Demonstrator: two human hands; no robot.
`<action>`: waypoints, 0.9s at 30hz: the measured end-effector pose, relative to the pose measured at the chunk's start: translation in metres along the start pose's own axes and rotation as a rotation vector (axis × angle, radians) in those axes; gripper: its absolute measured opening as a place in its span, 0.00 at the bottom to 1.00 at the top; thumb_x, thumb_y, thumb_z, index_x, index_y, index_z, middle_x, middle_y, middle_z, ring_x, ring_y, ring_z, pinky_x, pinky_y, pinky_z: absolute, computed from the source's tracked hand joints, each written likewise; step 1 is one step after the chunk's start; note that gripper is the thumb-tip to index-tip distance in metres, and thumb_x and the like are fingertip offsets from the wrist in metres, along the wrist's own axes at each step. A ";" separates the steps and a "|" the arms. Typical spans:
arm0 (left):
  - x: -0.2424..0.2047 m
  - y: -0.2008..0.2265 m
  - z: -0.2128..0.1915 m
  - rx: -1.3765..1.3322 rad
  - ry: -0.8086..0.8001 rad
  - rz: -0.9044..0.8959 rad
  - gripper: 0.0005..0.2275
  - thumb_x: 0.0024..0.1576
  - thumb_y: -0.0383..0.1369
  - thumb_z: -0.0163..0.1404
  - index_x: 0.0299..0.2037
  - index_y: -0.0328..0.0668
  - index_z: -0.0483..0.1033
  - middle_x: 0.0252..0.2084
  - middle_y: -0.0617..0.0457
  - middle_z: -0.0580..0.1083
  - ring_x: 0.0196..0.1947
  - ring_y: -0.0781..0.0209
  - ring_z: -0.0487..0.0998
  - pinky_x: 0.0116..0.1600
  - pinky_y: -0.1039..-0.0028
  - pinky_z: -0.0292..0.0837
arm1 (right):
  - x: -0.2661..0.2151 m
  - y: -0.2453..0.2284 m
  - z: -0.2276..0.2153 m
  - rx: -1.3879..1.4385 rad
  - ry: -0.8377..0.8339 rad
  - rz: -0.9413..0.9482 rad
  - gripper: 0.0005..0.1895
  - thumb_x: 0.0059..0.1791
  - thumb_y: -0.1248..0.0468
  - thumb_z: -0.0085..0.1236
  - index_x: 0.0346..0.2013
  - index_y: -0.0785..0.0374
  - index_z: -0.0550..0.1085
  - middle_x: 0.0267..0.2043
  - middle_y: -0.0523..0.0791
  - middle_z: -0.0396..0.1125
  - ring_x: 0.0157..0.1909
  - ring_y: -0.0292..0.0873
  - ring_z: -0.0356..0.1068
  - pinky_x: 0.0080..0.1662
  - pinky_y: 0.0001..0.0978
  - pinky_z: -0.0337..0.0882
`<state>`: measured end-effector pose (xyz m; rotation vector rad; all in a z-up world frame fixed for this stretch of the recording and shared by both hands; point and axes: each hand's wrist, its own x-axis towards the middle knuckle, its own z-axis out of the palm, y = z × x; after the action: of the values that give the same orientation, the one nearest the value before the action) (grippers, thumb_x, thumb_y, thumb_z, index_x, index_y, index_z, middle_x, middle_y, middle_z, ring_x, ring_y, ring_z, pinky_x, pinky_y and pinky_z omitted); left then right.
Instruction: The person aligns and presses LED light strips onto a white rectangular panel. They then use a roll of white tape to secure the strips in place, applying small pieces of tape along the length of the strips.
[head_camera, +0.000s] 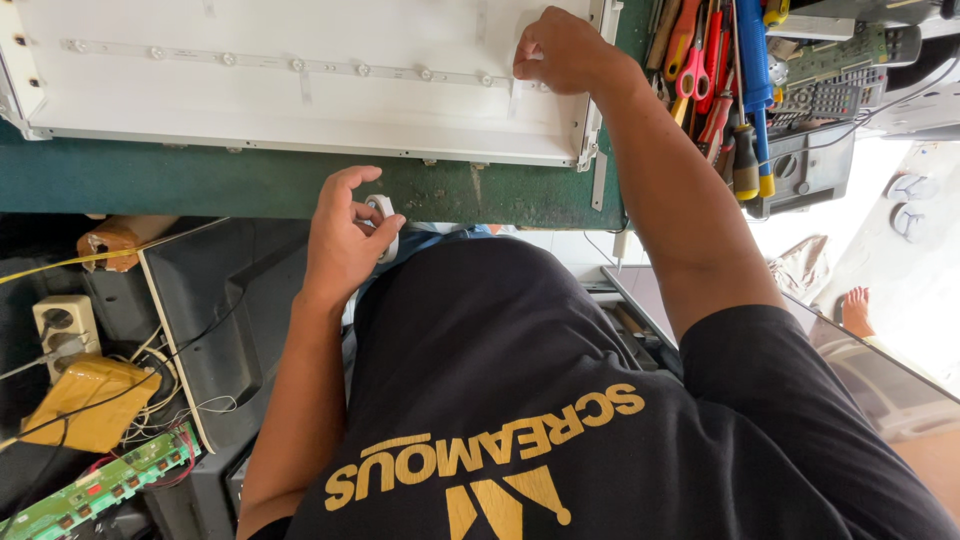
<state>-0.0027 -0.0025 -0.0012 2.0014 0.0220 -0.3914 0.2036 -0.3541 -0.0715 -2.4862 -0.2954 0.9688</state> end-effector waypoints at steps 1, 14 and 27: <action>0.000 -0.001 0.001 0.004 -0.001 0.002 0.23 0.61 0.25 0.61 0.65 0.42 0.67 0.66 0.48 0.67 0.34 0.62 0.79 0.41 0.69 0.80 | 0.001 0.002 0.002 -0.008 0.006 -0.007 0.09 0.59 0.57 0.64 0.43 0.60 0.83 0.59 0.51 0.67 0.59 0.58 0.70 0.51 0.57 0.69; -0.002 -0.001 -0.001 0.004 0.003 0.016 0.23 0.60 0.24 0.61 0.64 0.43 0.66 0.65 0.48 0.66 0.33 0.63 0.79 0.41 0.70 0.80 | 0.004 0.007 0.008 -0.030 0.027 0.004 0.08 0.56 0.52 0.67 0.45 0.49 0.83 0.58 0.49 0.63 0.59 0.54 0.66 0.54 0.52 0.67; -0.003 -0.001 -0.001 0.004 0.006 0.005 0.23 0.60 0.25 0.61 0.64 0.41 0.67 0.65 0.47 0.67 0.33 0.63 0.79 0.41 0.71 0.80 | 0.006 0.013 0.022 -0.044 0.088 -0.008 0.10 0.54 0.54 0.72 0.44 0.51 0.81 0.57 0.49 0.61 0.55 0.57 0.66 0.51 0.53 0.67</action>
<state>-0.0049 -0.0006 -0.0004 2.0064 0.0195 -0.3827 0.1941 -0.3562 -0.0957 -2.5566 -0.3012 0.8552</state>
